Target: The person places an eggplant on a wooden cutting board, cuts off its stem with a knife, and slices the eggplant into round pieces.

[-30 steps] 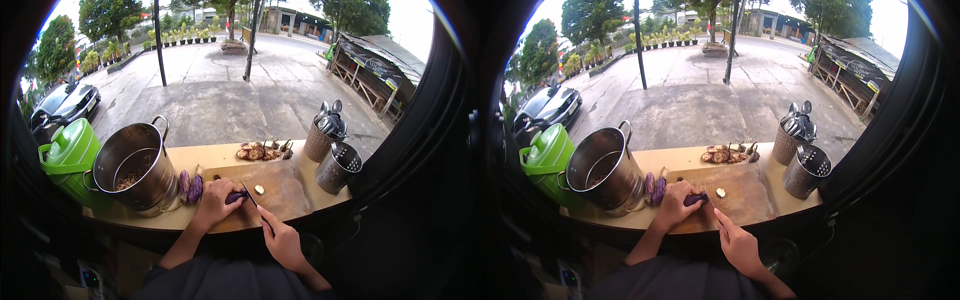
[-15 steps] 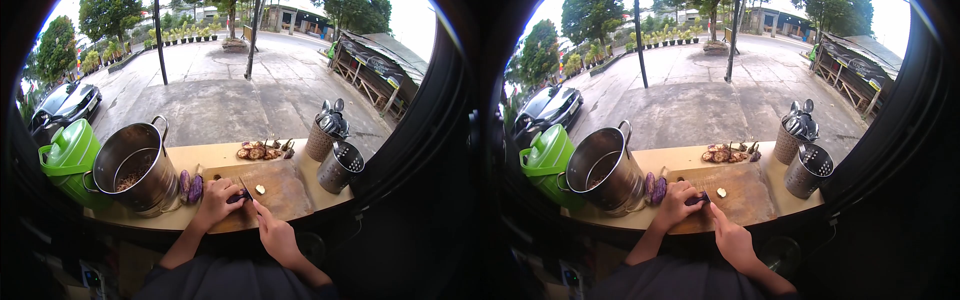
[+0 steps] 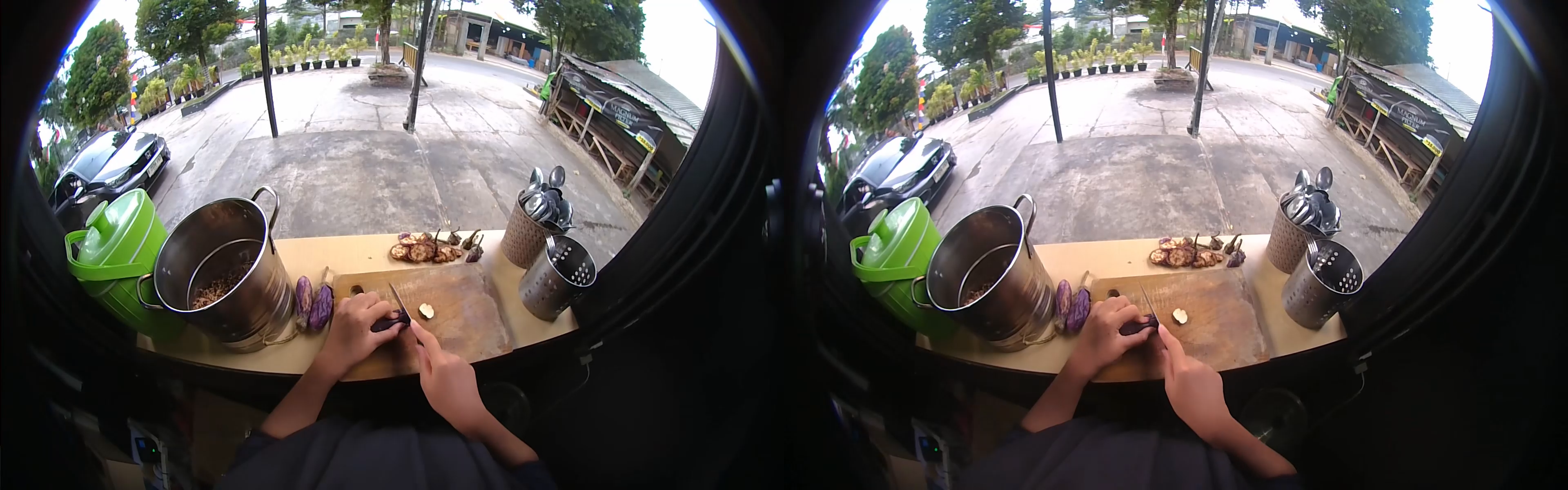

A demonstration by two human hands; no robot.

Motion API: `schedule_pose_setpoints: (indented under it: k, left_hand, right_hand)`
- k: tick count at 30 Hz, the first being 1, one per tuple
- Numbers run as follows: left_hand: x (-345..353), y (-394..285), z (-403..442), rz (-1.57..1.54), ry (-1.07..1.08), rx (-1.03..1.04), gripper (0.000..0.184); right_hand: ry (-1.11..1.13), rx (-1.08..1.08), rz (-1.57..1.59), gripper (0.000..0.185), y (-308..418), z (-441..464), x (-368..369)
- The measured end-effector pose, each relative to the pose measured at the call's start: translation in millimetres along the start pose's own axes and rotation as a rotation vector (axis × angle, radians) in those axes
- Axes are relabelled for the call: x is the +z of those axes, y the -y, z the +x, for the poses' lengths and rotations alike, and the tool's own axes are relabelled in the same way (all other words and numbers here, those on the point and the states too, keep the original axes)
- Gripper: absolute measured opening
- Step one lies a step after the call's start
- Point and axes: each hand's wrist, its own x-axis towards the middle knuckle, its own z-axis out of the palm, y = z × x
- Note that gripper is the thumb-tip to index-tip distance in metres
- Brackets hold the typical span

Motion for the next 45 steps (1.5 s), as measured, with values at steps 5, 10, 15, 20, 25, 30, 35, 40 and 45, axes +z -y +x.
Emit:
schedule_pose_setpoints:
  k: [5, 10, 15, 20, 25, 30, 35, 40, 45]
  left_hand:
    - [-1.2, 2.2, 0.9, 0.008, 0.004, 0.053, 0.020]
    - [-2.6, -0.4, 2.3, 0.012, 0.008, 0.050, 0.020]
    - [-1.3, -0.3, 0.2, -0.073, 0.003, -0.015, 0.020]
    - [-2.2, 1.9, 0.8, -0.086, 0.017, 0.012, 0.020]
    - [-3.7, -1.6, 1.9, -0.075, 0.028, -0.015, 0.020]
    - [-3.9, -6.2, 2.0, -0.123, 0.005, -0.063, 0.024]
    - [-2.6, -3.2, 1.6, -0.104, 0.015, -0.041, 0.025]
    - [-4.8, -5.9, 2.0, -0.096, 0.001, -0.078, 0.026]
    - [-4.9, -5.1, 1.6, -0.093, -0.001, -0.063, 0.026]
  right_hand:
    - [0.017, 0.029, -0.003, 0.042, 1.7, -1.0, 1.4]
    - [0.020, 0.025, 0.017, 0.042, 2.8, 19.0, 6.9]
    - [0.034, 0.038, 0.022, 0.042, 1.3, -9.8, -4.4]
    - [0.042, 0.013, -0.008, 0.041, -1.0, 6.5, 3.2]
    - [0.067, 0.043, 0.022, 0.039, 1.0, 11.4, 0.3]
    - [0.142, 0.113, 0.069, 0.037, 0.6, -10.6, -17.5]
    - [0.113, 0.027, 0.013, 0.041, -9.2, 6.3, 3.1]
    - [0.124, 0.083, 0.035, 0.038, -0.4, -10.2, -11.3]
    - [0.163, 0.139, -0.037, 0.038, 1.0, -16.5, -21.3]
